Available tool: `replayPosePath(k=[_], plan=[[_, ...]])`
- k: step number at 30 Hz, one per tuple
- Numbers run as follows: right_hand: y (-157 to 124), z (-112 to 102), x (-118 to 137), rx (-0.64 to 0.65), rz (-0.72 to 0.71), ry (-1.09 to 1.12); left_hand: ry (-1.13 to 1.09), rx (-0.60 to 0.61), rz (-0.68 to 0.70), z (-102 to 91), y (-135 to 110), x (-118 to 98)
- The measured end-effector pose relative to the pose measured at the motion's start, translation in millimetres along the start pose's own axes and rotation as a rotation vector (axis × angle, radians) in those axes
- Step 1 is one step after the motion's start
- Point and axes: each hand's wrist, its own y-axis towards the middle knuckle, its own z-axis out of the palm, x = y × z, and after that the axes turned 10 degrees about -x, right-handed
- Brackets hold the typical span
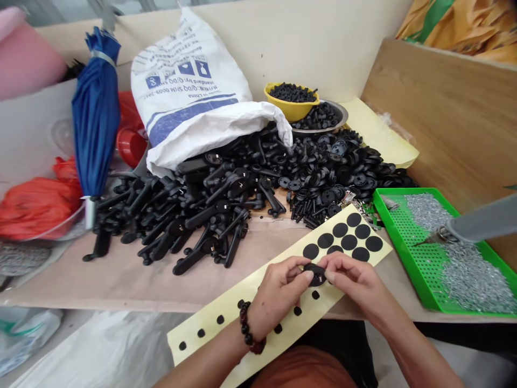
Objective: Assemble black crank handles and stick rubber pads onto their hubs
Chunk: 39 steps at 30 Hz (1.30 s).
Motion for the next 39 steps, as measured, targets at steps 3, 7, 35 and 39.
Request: replayPosePath(k=[3,7,35,39], plan=[[-1.2,-0.3,-0.7,0.01,-0.04,-0.035,0.017,-0.031,0.007,2.8,-2.4,2.1],[-3.5,-0.4,-1.4,-0.001,-0.058,-0.061,0.058,-0.065,0.043,3.6,-5.0,3.8],[-19.2,4.7,-16.8,-0.088,0.112,0.366,-0.132,-0.189,0.071,7.3,-8.3,-6.9],[-21.1,16.1,-7.1,0.007,-0.094,0.052,-0.123,-0.167,0.115,6.7,-15.3,-6.9]])
